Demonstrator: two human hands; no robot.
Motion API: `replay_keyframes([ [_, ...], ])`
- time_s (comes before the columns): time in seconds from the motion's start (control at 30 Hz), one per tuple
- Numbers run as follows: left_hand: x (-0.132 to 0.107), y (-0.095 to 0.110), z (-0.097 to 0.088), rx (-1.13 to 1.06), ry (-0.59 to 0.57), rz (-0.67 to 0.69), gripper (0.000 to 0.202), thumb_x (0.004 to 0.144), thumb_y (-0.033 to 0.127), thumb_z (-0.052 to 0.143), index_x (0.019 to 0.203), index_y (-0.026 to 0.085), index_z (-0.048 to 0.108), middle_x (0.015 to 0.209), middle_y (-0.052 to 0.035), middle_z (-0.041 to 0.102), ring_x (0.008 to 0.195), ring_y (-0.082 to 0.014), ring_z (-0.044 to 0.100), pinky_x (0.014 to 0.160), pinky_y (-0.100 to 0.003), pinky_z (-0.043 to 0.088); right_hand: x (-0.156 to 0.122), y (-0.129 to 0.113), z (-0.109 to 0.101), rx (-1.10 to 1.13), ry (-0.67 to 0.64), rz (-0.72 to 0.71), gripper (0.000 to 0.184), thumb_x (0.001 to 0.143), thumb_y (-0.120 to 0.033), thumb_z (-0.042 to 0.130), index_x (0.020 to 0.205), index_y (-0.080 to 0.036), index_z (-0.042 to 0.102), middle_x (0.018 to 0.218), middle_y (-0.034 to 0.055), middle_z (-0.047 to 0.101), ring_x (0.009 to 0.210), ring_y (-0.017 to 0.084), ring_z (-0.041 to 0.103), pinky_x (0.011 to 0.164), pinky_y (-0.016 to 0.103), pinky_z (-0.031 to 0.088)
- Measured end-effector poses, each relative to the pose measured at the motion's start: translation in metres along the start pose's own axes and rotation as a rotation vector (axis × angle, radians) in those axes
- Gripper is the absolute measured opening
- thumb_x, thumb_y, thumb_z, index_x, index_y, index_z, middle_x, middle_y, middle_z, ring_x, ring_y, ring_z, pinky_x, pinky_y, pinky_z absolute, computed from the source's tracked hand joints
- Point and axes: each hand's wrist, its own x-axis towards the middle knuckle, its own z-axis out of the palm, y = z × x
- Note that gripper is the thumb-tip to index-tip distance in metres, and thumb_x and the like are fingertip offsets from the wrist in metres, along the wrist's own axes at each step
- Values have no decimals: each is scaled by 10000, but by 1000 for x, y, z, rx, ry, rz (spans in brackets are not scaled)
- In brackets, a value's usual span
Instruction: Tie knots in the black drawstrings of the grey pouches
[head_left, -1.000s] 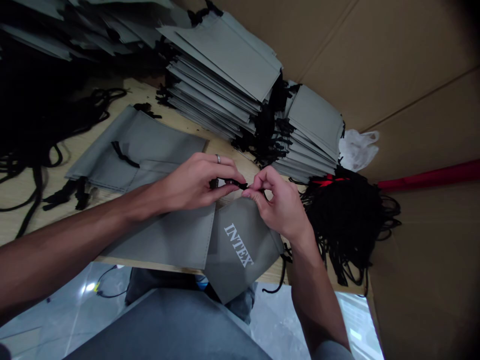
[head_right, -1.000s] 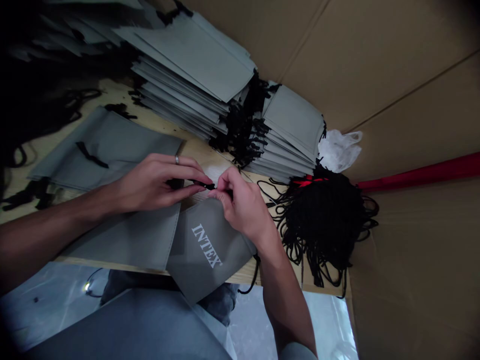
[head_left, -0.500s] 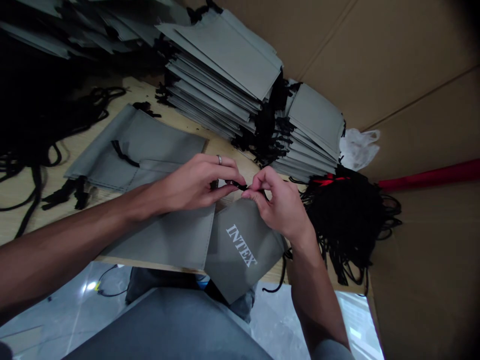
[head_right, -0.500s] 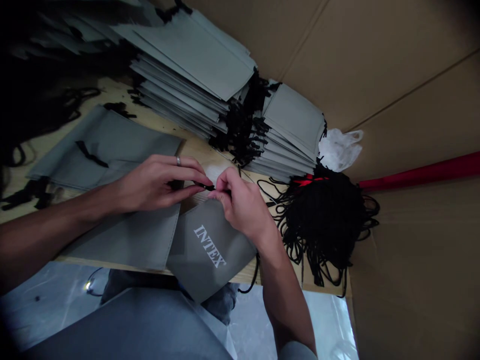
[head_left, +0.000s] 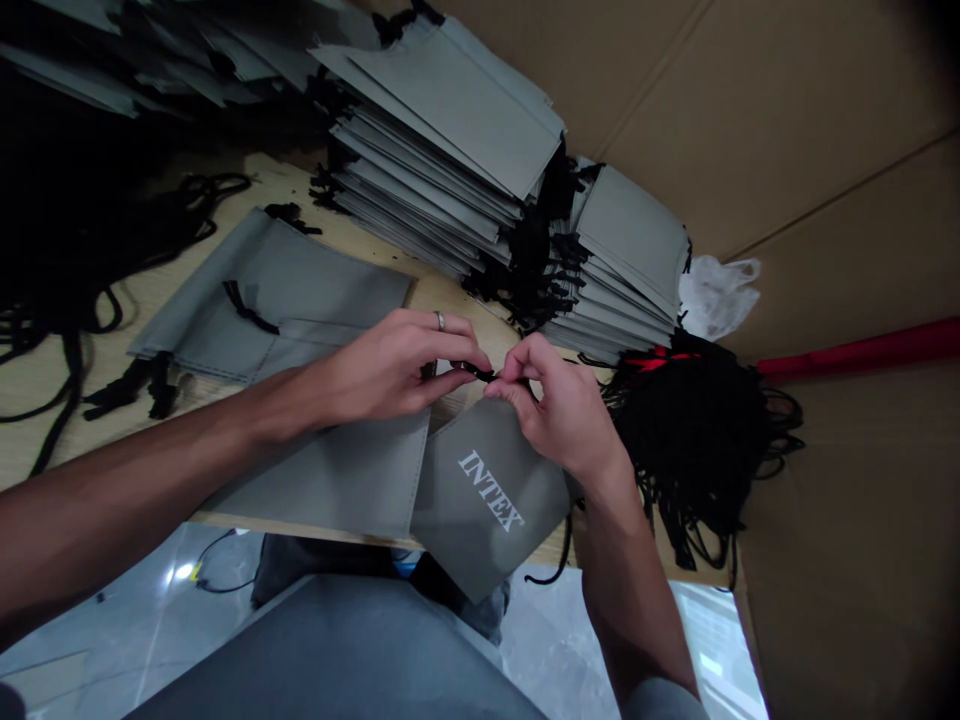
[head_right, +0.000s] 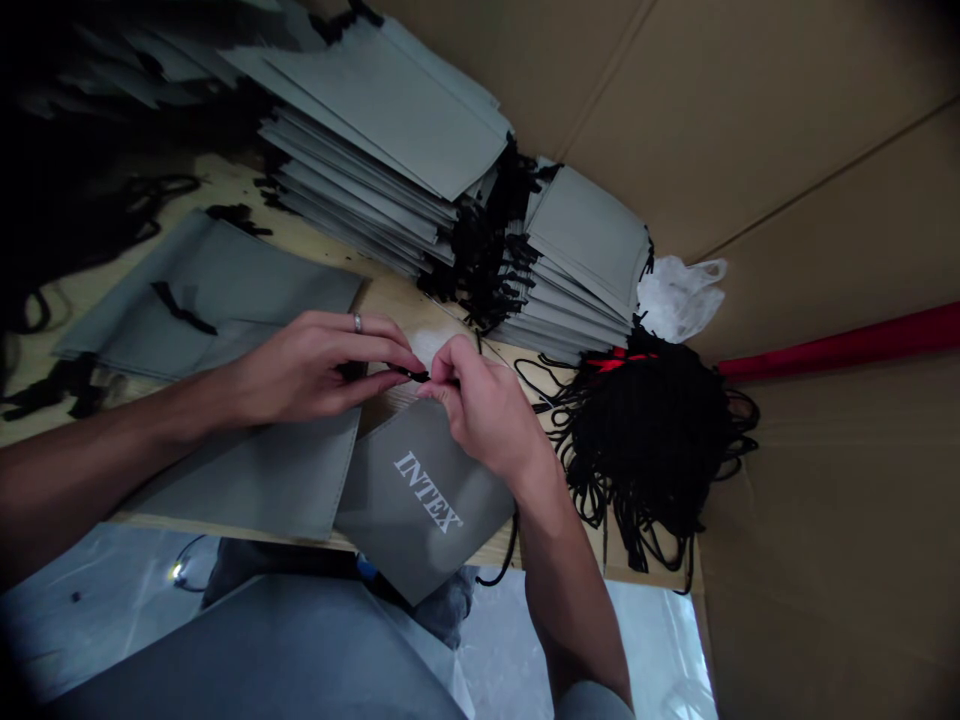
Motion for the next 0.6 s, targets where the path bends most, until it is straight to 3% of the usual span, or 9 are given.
replay_keyframes([
  [0.4, 1, 0, -1, 7, -15, 17, 148, 1047, 217, 648, 1106, 191, 781, 1058, -31, 795, 901, -142, 742, 818, -226, 535, 1, 0, 0, -14, 7, -53, 216, 981, -145, 710, 938, -244, 524, 811, -49, 660, 701, 132, 629, 705, 267, 474],
  [0.6, 1, 2, -1, 29, 2, -75, 165, 994, 208, 689, 1154, 198, 728, 981, 13, 790, 799, -116, 728, 717, -209, 509, 3, -1, -2, -8, 16, -86, 151, 1026, -114, 579, 1119, -233, 573, 1001, 24, 705, 891, 175, 681, 827, 306, 541],
])
